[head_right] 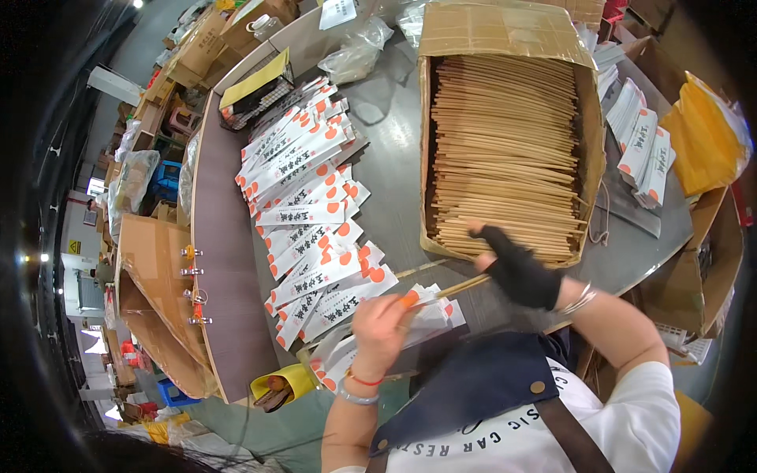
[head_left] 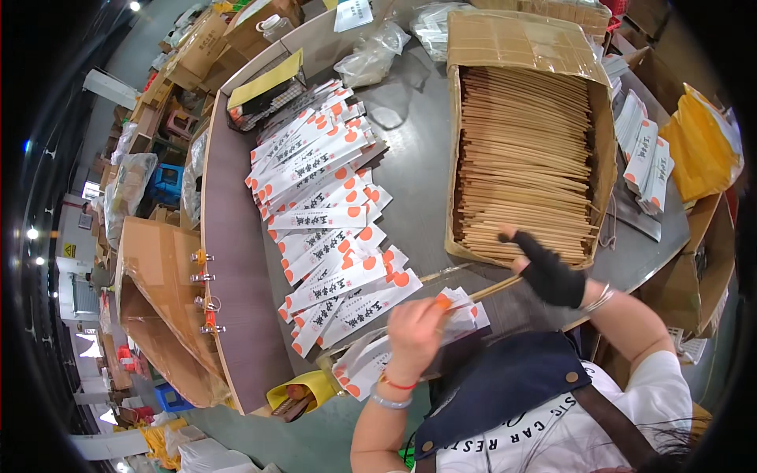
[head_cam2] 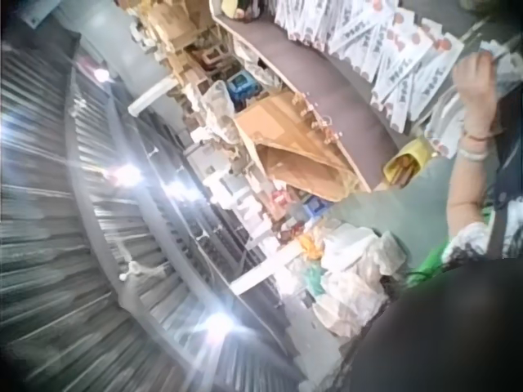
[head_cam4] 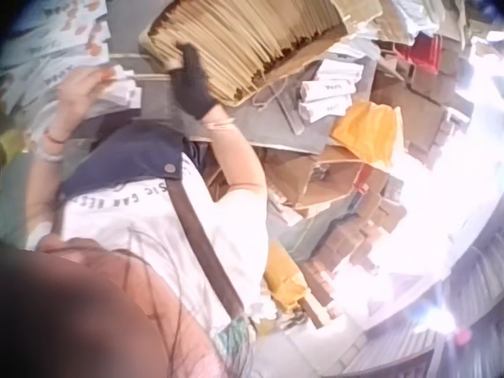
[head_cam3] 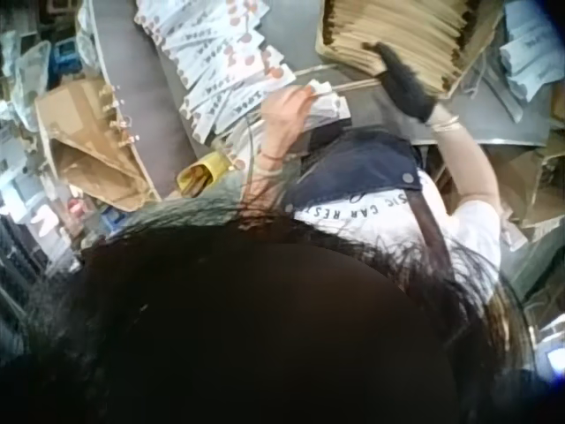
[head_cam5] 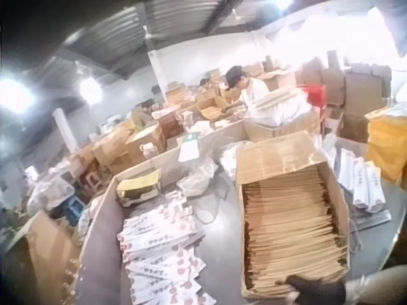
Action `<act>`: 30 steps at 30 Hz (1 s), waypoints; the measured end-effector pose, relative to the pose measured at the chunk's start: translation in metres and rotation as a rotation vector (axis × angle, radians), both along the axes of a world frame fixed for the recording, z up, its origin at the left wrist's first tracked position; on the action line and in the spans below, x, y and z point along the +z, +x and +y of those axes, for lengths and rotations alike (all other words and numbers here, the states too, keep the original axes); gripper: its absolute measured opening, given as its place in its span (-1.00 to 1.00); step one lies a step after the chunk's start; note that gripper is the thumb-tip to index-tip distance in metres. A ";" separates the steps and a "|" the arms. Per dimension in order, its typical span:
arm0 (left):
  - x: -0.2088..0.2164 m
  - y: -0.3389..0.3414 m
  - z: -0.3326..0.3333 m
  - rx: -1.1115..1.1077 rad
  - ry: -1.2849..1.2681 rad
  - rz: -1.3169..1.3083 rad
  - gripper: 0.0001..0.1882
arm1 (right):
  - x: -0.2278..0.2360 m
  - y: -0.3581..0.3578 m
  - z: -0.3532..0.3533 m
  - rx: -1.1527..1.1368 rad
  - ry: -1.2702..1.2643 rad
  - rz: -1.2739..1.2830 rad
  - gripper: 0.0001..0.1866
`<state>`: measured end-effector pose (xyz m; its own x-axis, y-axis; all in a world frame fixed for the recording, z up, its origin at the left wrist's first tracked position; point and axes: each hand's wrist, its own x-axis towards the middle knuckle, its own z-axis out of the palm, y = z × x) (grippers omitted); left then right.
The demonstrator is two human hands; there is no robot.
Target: Packaging thin wooden sticks into printed paper sleeves at a production workstation.
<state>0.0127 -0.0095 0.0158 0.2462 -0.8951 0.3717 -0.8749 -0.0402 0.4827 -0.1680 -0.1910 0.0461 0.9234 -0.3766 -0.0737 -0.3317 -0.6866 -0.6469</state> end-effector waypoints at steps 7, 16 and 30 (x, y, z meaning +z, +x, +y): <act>-0.005 0.023 0.010 0.210 0.104 -0.101 -0.52 | -0.063 -0.024 -0.030 -0.245 -0.324 -0.261 -0.63; -0.043 0.001 0.029 0.169 -0.012 0.153 -0.67 | -0.079 -0.032 -0.035 -0.177 -0.578 -0.018 -0.84; -0.032 0.011 0.034 0.100 0.059 0.361 -0.83 | -0.008 -0.038 -0.015 0.105 -0.212 -0.094 -0.81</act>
<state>0.0236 0.0250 -0.0161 0.4391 -0.8774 0.1933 -0.6394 -0.1540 0.7533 -0.2059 -0.2061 0.0378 0.9573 -0.2765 0.0845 -0.1970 -0.8376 -0.5095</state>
